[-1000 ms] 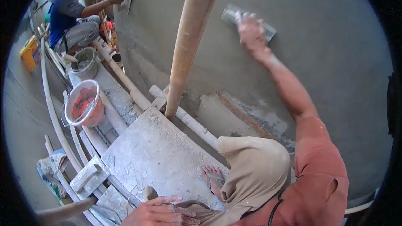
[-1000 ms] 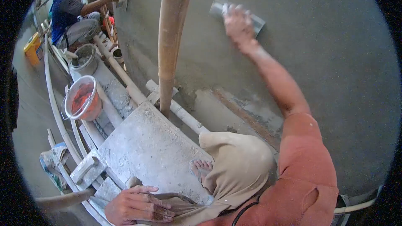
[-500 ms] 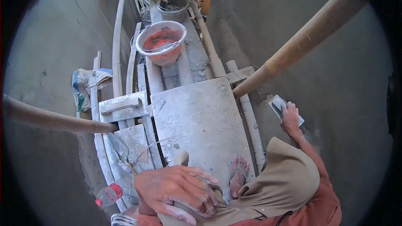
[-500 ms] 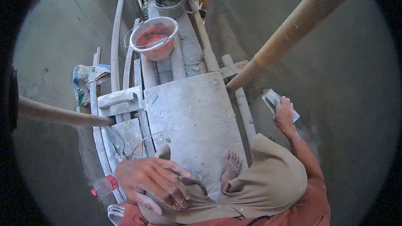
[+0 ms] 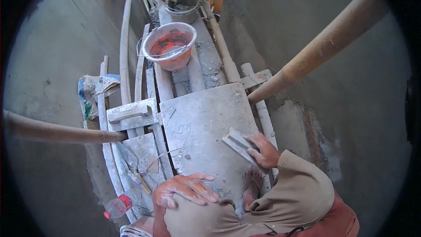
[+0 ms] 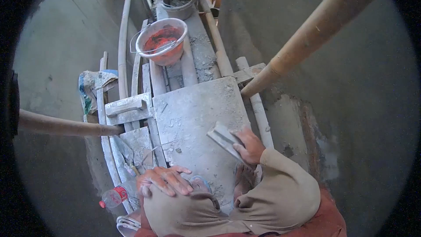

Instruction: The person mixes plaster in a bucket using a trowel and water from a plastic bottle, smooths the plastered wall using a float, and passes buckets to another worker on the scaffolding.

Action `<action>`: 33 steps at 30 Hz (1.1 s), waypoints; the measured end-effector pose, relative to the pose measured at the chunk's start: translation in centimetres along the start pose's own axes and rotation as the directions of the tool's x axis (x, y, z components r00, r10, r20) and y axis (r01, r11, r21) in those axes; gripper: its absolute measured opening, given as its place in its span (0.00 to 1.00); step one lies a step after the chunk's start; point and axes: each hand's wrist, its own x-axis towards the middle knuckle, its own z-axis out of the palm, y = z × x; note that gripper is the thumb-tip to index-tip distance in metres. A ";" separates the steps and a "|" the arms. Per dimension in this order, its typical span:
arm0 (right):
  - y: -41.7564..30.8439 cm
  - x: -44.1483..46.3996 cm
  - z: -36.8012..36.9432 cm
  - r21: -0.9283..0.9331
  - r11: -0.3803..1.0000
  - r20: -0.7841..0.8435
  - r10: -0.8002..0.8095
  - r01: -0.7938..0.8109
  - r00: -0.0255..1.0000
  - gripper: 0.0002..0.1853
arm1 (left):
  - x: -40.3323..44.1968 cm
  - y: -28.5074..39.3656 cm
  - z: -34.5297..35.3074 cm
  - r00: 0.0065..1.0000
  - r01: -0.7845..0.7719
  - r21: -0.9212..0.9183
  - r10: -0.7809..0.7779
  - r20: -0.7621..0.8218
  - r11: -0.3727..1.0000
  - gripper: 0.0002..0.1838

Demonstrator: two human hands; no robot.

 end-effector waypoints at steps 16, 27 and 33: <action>-3.8 7.9 3.7 0.099 0.995 0.304 -0.055 0.026 0.951 0.23 | -22.4 -13.1 25.4 -0.667 -0.107 -0.193 -0.214 -0.713 0.975 0.27; -2.6 10.0 8.7 0.017 0.986 0.343 -0.164 0.168 0.925 0.27 | -41.8 -12.6 32.0 -0.717 -0.694 0.571 -0.344 -0.607 0.439 0.44; -2.5 10.0 9.3 0.021 0.980 0.179 -0.197 0.196 0.964 0.27 | -32.2 -10.1 24.1 -0.922 -0.218 -0.075 -0.230 -0.312 0.973 0.41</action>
